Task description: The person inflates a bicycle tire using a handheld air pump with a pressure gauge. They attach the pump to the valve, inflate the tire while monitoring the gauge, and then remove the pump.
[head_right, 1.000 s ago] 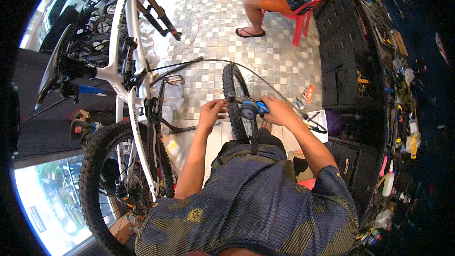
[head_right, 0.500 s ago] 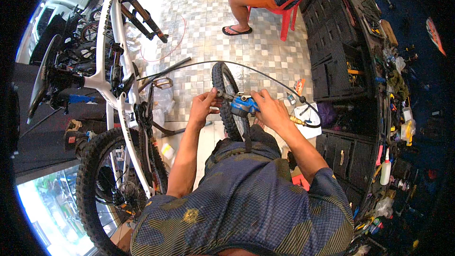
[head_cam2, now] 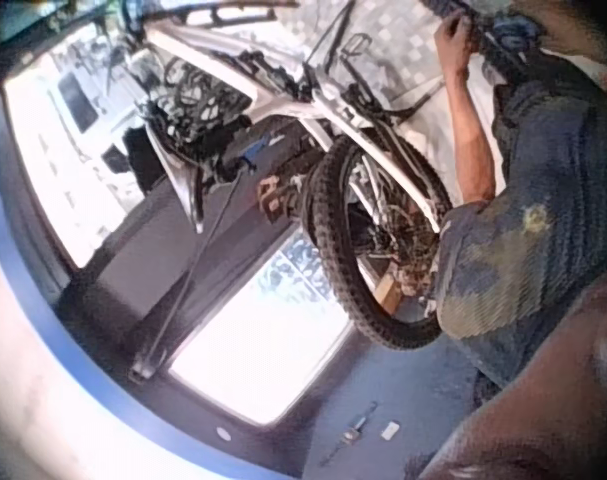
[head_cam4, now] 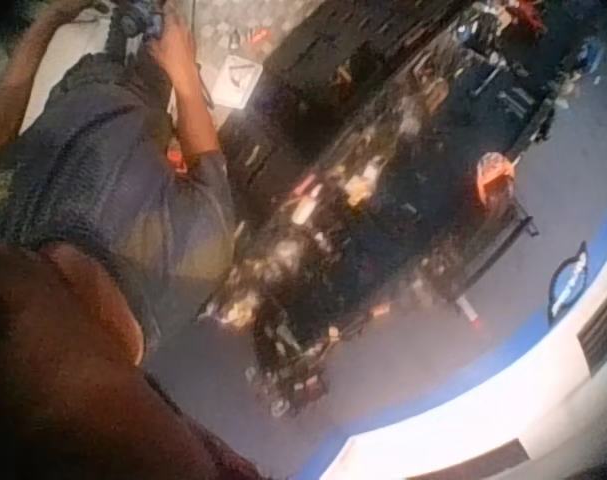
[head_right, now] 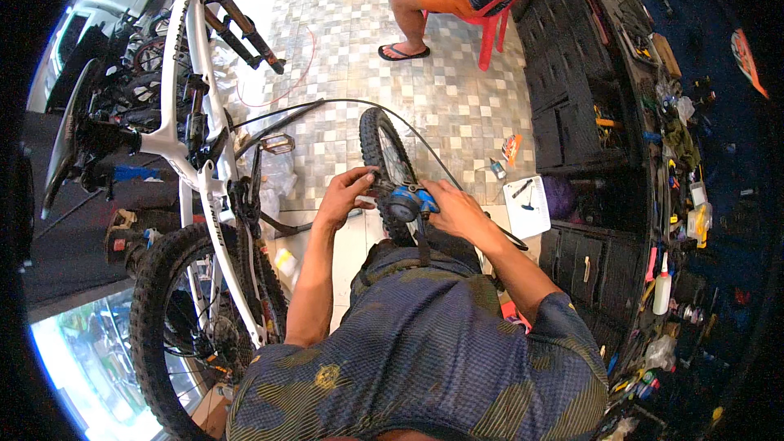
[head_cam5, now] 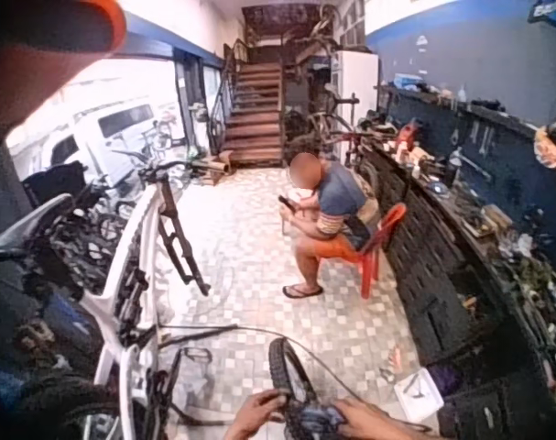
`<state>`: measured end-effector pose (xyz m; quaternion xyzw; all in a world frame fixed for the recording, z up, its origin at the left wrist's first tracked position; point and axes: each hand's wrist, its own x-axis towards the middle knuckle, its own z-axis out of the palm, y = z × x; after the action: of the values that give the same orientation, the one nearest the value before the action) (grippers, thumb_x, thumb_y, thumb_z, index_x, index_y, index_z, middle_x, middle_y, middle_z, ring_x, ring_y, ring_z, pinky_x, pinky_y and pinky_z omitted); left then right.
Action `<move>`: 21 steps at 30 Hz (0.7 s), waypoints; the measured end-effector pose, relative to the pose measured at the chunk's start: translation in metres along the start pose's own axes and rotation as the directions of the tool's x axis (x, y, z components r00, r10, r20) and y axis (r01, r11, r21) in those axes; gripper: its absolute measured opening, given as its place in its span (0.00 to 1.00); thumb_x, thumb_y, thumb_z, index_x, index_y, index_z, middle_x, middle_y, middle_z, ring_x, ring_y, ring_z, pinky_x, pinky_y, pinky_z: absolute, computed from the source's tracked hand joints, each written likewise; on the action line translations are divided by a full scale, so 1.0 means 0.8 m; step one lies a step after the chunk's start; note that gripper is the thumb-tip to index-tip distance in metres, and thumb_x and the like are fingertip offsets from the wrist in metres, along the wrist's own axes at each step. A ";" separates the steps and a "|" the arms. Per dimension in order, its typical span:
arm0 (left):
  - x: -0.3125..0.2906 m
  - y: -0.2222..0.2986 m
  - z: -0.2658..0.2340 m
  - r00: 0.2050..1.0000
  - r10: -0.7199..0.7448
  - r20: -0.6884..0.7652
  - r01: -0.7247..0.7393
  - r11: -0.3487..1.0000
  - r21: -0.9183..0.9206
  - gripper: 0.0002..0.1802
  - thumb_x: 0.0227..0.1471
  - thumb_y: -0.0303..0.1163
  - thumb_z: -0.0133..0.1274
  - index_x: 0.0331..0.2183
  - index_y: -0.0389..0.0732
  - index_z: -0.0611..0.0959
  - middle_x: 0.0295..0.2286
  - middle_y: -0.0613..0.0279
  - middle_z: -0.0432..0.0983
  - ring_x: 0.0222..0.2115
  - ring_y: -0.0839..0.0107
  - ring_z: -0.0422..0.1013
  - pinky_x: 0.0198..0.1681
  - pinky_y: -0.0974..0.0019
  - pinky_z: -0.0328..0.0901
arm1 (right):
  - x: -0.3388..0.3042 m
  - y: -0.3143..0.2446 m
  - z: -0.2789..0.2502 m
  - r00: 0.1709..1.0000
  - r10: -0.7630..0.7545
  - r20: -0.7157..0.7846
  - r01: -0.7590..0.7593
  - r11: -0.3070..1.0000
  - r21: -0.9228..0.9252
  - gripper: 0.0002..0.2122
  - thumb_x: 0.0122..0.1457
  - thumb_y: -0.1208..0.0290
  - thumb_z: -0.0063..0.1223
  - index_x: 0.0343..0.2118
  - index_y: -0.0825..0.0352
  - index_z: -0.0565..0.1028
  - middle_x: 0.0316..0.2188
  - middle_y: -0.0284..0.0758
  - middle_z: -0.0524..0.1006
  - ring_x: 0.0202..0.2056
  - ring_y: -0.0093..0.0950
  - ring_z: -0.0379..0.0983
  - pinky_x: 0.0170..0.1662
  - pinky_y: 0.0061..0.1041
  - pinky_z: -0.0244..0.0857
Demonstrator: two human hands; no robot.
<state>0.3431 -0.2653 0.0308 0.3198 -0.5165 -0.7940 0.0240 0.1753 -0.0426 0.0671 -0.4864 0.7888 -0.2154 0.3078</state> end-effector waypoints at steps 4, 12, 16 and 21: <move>0.004 -0.020 -0.004 0.994 -0.066 -0.087 0.078 0.986 0.145 0.22 0.61 0.40 0.59 0.50 0.35 0.81 0.33 0.61 0.81 0.30 0.73 0.77 0.27 0.70 0.74 | 0.002 -0.007 0.011 0.995 0.059 0.080 -0.056 0.998 -0.036 0.35 0.50 0.72 0.60 0.63 0.67 0.62 0.51 0.51 0.71 0.51 0.54 0.72 0.53 0.45 0.68; 0.027 -0.113 -0.017 0.989 -0.041 -0.140 0.061 0.989 0.137 0.19 0.60 0.36 0.60 0.48 0.35 0.82 0.28 0.66 0.78 0.24 0.78 0.72 0.26 0.71 0.71 | 0.002 0.075 0.112 0.990 0.073 0.121 -0.064 0.995 -0.082 0.38 0.49 0.61 0.66 0.62 0.67 0.63 0.49 0.53 0.72 0.52 0.54 0.70 0.56 0.48 0.63; 0.037 -0.148 -0.020 0.995 -0.038 -0.087 0.058 0.968 0.245 0.18 0.61 0.35 0.59 0.49 0.35 0.81 0.26 0.69 0.75 0.23 0.80 0.70 0.27 0.72 0.68 | -0.009 0.110 0.148 0.996 0.066 0.054 -0.073 0.988 0.136 0.40 0.50 0.57 0.66 0.67 0.57 0.62 0.50 0.45 0.74 0.52 0.51 0.71 0.56 0.46 0.64; 0.035 -0.163 -0.036 0.987 -0.160 0.025 0.146 0.948 0.284 0.16 0.61 0.35 0.58 0.49 0.39 0.81 0.25 0.69 0.76 0.24 0.79 0.69 0.30 0.71 0.66 | -0.018 0.140 0.192 0.977 0.055 0.208 -0.108 0.962 0.251 0.37 0.54 0.60 0.61 0.67 0.61 0.61 0.53 0.49 0.73 0.52 0.51 0.72 0.55 0.45 0.66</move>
<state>0.3743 -0.2381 -0.0987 0.3399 -0.5980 -0.7195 -0.0958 0.2160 0.0126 -0.1108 -0.4279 0.7383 -0.2546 0.4549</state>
